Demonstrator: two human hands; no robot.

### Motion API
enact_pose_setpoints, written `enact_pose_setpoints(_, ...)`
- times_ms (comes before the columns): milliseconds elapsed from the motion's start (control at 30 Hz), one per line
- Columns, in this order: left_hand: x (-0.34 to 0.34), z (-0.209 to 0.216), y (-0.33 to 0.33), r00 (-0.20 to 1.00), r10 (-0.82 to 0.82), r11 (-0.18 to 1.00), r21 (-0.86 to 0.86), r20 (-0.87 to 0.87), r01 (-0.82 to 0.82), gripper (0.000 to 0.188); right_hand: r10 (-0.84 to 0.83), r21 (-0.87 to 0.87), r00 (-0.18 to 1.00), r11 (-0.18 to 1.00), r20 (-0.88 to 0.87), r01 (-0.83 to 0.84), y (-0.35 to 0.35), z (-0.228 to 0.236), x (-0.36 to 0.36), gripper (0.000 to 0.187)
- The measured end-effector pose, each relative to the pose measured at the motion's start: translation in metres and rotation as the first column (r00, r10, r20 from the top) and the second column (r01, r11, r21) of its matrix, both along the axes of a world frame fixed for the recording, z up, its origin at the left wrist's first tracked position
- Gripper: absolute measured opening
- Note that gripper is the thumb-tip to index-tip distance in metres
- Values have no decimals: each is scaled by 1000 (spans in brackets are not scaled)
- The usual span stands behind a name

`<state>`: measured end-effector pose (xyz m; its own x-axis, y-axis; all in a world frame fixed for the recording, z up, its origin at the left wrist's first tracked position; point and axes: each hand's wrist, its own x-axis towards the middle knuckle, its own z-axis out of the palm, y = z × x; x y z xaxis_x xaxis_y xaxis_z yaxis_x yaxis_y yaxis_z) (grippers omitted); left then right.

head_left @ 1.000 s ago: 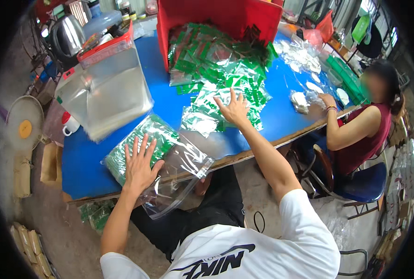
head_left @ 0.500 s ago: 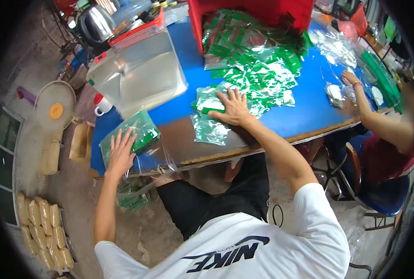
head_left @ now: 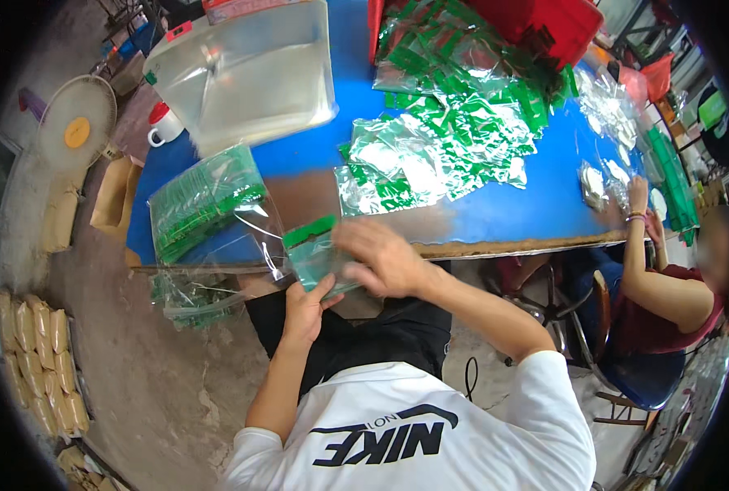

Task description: The recorder is sorting and packaging small green plastic items into clear plastic bags at a work table in a manufacturing setting.

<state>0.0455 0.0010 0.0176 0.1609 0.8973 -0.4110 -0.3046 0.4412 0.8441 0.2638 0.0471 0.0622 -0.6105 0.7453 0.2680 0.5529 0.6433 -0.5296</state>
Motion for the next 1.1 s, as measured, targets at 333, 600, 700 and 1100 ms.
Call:
enact_pose_setpoints(333, -11, 17, -10, 980, 73, 987, -156, 187, -43, 28, -86, -319, 911, 946, -403, -52, -7, -8, 0, 39)
enact_pose_setpoints(600, 10, 13, -6, 991, 33, 994, -111, 128, -19, 34, -783, 378, 603, 610, 153, 696, 24, -15, 49, 53)
enact_pose_setpoints(700, 10, 11, -4, 990, 23, 993, -118, 139, -6, 35, -282, 103, 959, 954, -18, 282, -11, -13, 41, 38)
enact_pose_setpoints(1100, 7, 7, -3, 939, 126, 986, -143, 319, -83, 38, -158, 80, 958, 986, 240, 143, 46, -6, 50, 52)
